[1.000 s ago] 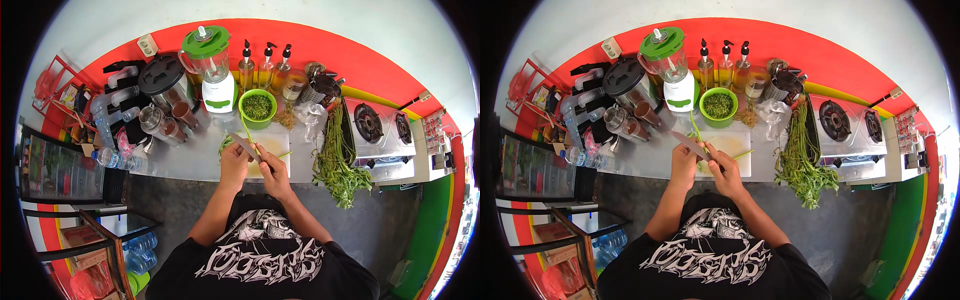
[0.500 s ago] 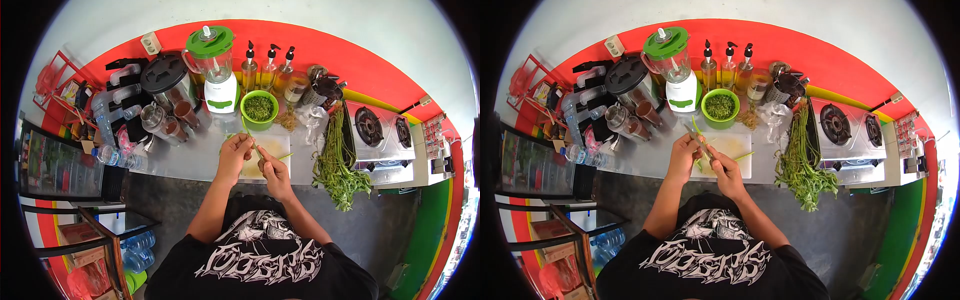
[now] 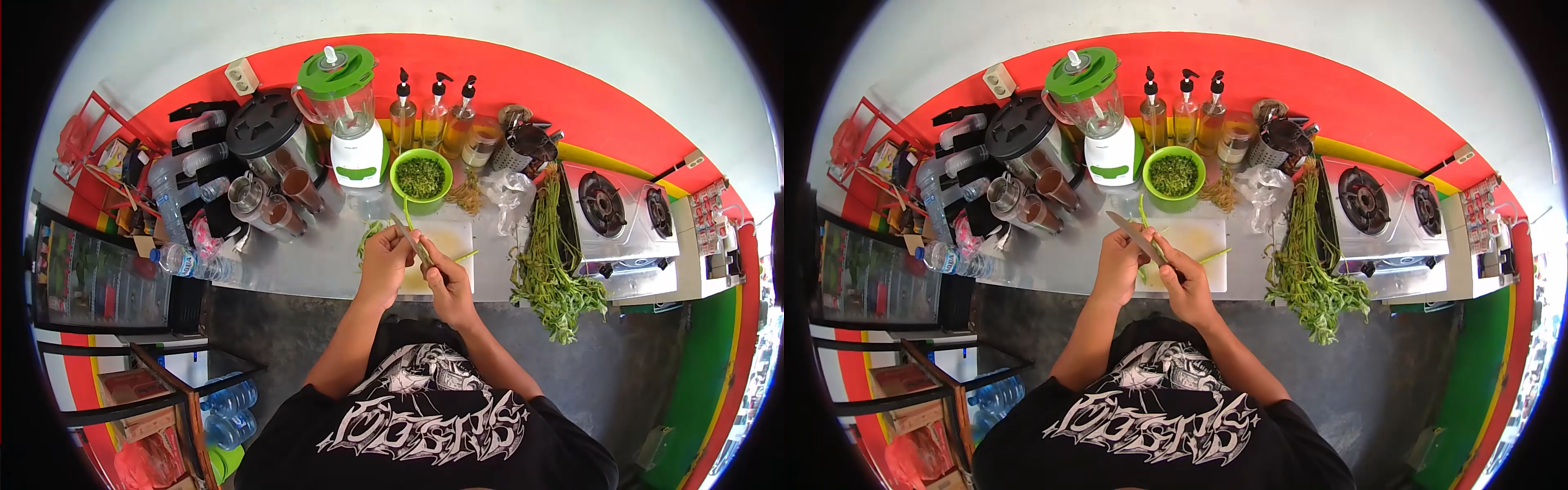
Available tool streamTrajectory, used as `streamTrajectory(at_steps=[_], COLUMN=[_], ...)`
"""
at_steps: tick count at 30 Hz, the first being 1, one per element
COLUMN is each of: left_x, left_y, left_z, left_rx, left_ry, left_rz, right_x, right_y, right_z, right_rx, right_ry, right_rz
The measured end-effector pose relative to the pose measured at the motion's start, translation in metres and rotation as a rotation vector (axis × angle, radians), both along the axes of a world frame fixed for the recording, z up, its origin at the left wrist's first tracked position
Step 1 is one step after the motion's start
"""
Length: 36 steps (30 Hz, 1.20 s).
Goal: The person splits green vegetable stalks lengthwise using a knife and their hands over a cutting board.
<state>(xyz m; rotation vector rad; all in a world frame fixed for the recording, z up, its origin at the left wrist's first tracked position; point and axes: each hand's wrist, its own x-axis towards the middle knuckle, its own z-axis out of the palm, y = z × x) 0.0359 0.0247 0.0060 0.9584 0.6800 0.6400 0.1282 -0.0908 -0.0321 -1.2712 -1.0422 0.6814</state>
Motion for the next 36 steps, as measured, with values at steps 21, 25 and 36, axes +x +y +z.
streamTrajectory(at_steps=[21, 25, 36], left_x=[-0.003, -0.001, -0.001], left_y=[-0.010, -0.009, -0.008], left_z=[-0.010, -0.005, -0.009], left_rx=[-0.176, -0.166, 0.013], left_ry=[-0.162, -0.121, -0.073], left_rz=[-0.101, -0.069, -0.057], right_x=[0.002, 0.002, -0.005], right_y=[-0.004, -0.007, -0.015], right_z=[0.005, -0.001, 0.011], right_rx=[0.010, 0.010, -0.032], right_ry=[-0.037, -0.016, 0.108], right_rz=[-0.045, -0.008, 0.017])
